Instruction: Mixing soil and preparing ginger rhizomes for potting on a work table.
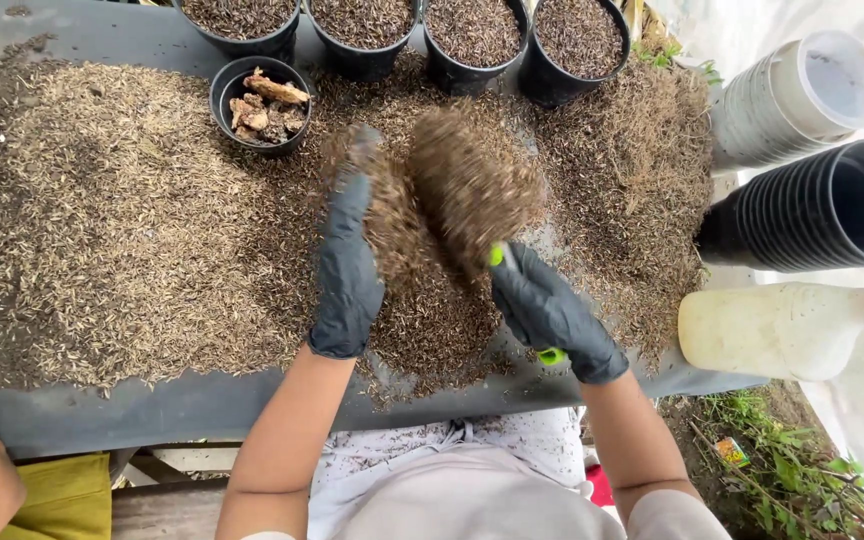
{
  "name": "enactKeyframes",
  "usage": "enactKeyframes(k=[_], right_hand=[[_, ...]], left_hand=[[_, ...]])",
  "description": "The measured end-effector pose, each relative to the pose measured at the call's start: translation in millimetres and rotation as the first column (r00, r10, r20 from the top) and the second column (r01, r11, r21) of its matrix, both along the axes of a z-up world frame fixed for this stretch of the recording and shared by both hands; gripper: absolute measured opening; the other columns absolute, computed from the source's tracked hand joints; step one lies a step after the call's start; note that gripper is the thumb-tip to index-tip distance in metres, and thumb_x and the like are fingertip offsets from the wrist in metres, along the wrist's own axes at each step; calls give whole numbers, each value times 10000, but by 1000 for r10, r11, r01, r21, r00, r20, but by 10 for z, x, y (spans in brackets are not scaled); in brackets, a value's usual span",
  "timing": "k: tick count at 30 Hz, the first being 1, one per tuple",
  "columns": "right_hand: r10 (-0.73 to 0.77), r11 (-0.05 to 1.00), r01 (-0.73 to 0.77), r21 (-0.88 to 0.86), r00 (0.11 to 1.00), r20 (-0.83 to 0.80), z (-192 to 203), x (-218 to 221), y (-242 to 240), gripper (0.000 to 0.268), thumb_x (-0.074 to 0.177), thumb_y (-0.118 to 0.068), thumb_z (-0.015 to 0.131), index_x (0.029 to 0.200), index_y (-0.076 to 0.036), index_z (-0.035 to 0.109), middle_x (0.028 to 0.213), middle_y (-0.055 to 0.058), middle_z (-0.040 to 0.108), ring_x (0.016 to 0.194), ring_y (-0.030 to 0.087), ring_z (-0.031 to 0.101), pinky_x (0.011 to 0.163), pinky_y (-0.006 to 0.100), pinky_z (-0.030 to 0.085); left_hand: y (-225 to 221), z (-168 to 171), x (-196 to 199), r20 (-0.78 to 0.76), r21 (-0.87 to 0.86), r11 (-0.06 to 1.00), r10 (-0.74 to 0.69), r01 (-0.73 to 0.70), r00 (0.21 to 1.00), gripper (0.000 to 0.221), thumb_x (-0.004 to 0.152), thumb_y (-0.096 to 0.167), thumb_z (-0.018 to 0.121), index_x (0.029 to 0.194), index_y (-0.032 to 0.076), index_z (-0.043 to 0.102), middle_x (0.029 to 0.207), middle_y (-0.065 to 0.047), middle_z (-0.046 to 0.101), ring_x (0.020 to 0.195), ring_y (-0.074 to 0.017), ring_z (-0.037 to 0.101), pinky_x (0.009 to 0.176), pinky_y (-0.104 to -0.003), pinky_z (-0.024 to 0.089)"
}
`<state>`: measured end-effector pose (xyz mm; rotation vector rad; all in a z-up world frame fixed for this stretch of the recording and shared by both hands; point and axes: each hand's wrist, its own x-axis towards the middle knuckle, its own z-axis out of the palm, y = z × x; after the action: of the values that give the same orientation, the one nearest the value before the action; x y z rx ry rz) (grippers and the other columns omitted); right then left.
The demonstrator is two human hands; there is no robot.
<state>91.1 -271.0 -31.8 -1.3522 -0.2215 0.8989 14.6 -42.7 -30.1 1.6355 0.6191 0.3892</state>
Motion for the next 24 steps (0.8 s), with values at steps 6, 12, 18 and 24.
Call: enactKeyframes(k=[6, 12, 18, 24], right_hand=[[191, 913, -20, -408, 904, 382, 13, 251, -268, 425, 1017, -277, 583, 1309, 9, 466, 680, 137, 600, 469, 236, 621, 420, 330, 515], [209, 770, 127, -626, 876, 434, 176, 736, -411, 459, 1049, -496, 562, 1194, -65, 505, 713, 197, 640, 528, 347, 666, 491, 420, 553], [332, 784, -119, -609, 910, 249, 299, 705, 177, 466, 1014, -465, 477, 1272, -94, 589, 729, 205, 629, 540, 315, 648, 498, 383, 527], [19, 972, -56, -230, 987, -158, -21, 650, 548, 281, 933, -336, 672, 1080, -112, 591, 616, 86, 556, 373, 182, 543, 312, 270, 410]], left_hand=[[140, 399, 30, 227, 100, 987, -149, 129, 962, 437, 1089, 308, 332, 1352, 8, 511, 1516, -202, 407, 1515, -276, 303, 1305, -448, 150], [693, -589, 489, 97, 490, 867, -155, 89, 983, 656, 967, 703, 403, 1449, 286, 558, 1642, 11, 312, 1571, -247, 211, 1285, -536, 72], [633, -623, 892, 166, 498, 863, 1, -84, 986, 493, 1087, 318, 553, 1365, -89, 557, 1443, -401, 424, 1431, -543, 307, 1277, -607, 85], [688, -73, 799, 136, 151, 923, -373, 353, 918, 567, 1096, 291, 377, 1514, -92, 366, 1573, -436, 237, 1485, -564, 78, 1261, -599, 88]])
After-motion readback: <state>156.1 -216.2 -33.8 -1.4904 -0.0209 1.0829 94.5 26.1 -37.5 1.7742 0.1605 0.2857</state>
